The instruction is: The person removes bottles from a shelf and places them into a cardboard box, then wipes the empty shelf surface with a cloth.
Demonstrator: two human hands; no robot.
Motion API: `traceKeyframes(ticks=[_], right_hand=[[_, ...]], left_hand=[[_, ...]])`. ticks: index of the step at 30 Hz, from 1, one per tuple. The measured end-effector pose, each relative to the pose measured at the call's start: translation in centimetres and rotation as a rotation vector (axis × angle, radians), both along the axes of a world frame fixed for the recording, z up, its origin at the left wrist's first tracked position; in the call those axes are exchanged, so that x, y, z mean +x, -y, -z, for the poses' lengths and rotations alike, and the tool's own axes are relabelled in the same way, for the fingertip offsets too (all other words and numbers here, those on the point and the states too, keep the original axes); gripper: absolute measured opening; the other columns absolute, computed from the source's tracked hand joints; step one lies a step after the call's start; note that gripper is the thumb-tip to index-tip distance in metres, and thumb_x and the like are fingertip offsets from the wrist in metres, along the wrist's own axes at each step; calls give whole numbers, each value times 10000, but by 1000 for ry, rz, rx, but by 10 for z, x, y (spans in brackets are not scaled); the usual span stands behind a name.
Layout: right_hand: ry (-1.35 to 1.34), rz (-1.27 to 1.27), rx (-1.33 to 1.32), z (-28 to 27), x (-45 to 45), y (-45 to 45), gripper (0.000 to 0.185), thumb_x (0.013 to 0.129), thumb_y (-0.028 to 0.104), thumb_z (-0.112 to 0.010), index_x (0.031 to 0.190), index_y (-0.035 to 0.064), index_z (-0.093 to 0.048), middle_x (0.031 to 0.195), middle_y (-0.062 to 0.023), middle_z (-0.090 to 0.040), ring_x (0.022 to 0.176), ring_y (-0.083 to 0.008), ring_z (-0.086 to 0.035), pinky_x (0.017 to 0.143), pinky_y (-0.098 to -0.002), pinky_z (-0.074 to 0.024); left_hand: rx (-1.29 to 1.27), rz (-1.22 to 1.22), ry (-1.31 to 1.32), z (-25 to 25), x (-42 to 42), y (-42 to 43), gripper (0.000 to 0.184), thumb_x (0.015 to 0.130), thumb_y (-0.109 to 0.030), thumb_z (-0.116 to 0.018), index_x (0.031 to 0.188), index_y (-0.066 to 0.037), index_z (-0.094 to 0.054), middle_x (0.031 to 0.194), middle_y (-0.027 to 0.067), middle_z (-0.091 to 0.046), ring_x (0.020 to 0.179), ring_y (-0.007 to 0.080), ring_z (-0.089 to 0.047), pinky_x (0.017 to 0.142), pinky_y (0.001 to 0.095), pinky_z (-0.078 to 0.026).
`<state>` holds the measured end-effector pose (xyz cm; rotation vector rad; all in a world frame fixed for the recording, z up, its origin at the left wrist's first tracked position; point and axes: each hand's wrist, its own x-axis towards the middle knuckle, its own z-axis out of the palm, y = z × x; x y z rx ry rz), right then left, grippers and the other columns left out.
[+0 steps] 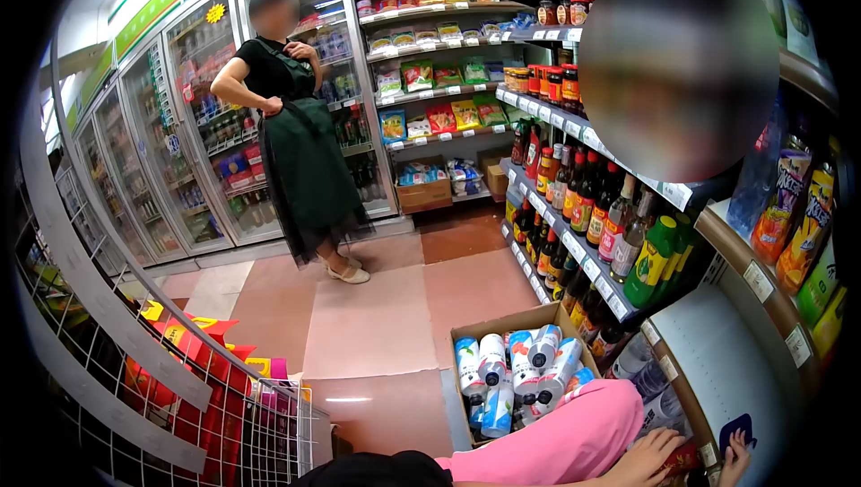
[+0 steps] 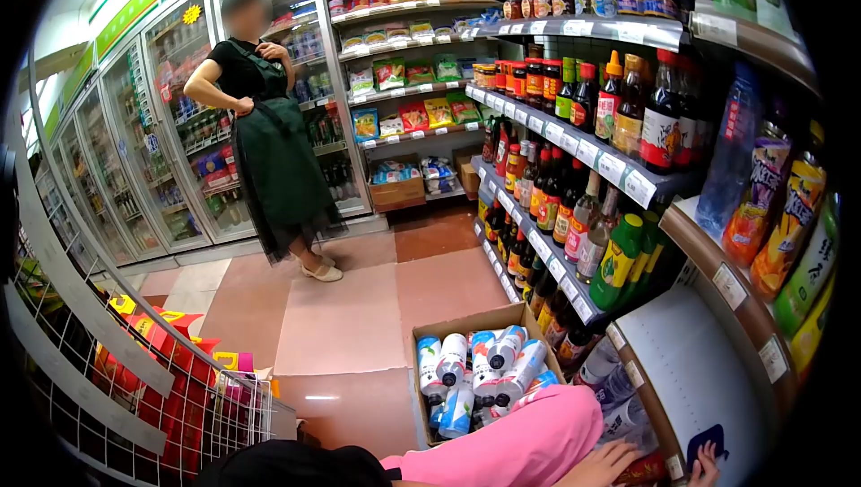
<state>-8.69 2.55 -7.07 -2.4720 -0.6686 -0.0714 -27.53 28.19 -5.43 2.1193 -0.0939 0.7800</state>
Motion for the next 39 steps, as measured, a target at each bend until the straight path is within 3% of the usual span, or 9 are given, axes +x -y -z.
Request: traceKeyframes(ticks=[4,11,16,19,21,24,29,34,39], right_hand=[[-6,-43,9,-9,-4,2,316,974,211,-560,1234,65,-664,1341,-126,-591,1324,-267,-502,1160,-451,-225],[-85,6,105,-5,3,23,261,950,56,-576,1173,-55,-654,1302,-182,-613,1320,-302,-497,1081,-362,-379],[-86,10,111,-16,-4,29,269,972,62,-548,1207,-25,-647,1306,-193,-607,1342,-323,-471,1135,-378,-303],[156,-43,188,66,53,75,232,892,-26,-600,1113,-53,-666,1251,-224,-631,1252,-355,-548,1074,-435,-395],[179,-103,215,76,41,102,280,878,-17,-569,1134,-54,-677,1249,-218,-637,1263,-340,-544,1062,-404,-409],[61,40,200,17,16,35,279,868,-17,-586,1112,21,-715,1238,-171,-657,1281,-306,-541,1067,-358,-399],[95,70,183,13,11,26,306,855,60,-658,1139,154,-721,1227,-84,-667,1268,-267,-554,1084,-387,-403],[90,100,157,11,16,23,325,850,69,-651,1152,172,-713,1217,-86,-661,1281,-266,-533,1110,-447,-375],[131,114,133,13,40,24,310,845,62,-654,1127,173,-720,1210,-85,-657,1246,-271,-556,1032,-387,-459]], left_hand=[[-42,67,-83,9,8,20,538,734,-207,-704,1202,-38,-499,1141,187,-497,1092,385,-471,910,474,-416],[17,109,33,23,29,60,497,747,-202,-687,1179,-30,-513,1133,171,-517,1101,369,-475,919,463,-424],[32,131,-64,22,39,71,529,734,-219,-703,1186,-21,-515,1174,173,-504,1145,376,-454,932,473,-416],[51,128,-115,26,46,79,588,711,-240,-732,1207,-20,-504,1185,172,-497,1168,379,-443,955,491,-401],[1,131,-82,65,53,118,610,730,-63,-660,1293,38,-446,1257,247,-471,1196,426,-446,1018,463,-400],[19,228,-127,23,52,91,578,754,-106,-682,1281,21,-481,1288,241,-480,1202,427,-466,1019,484,-398],[80,258,-147,7,56,101,587,755,-106,-698,1289,6,-481,1340,236,-452,1243,437,-438,1055,494,-369],[136,276,-171,8,61,114,616,781,-118,-712,1335,-14,-460,1409,239,-383,1333,470,-328,1091,510,-323],[162,288,-208,8,68,119,613,799,-107,-707,1347,-16,-448,1449,224,-351,1355,464,-306,1102,516,-306]])
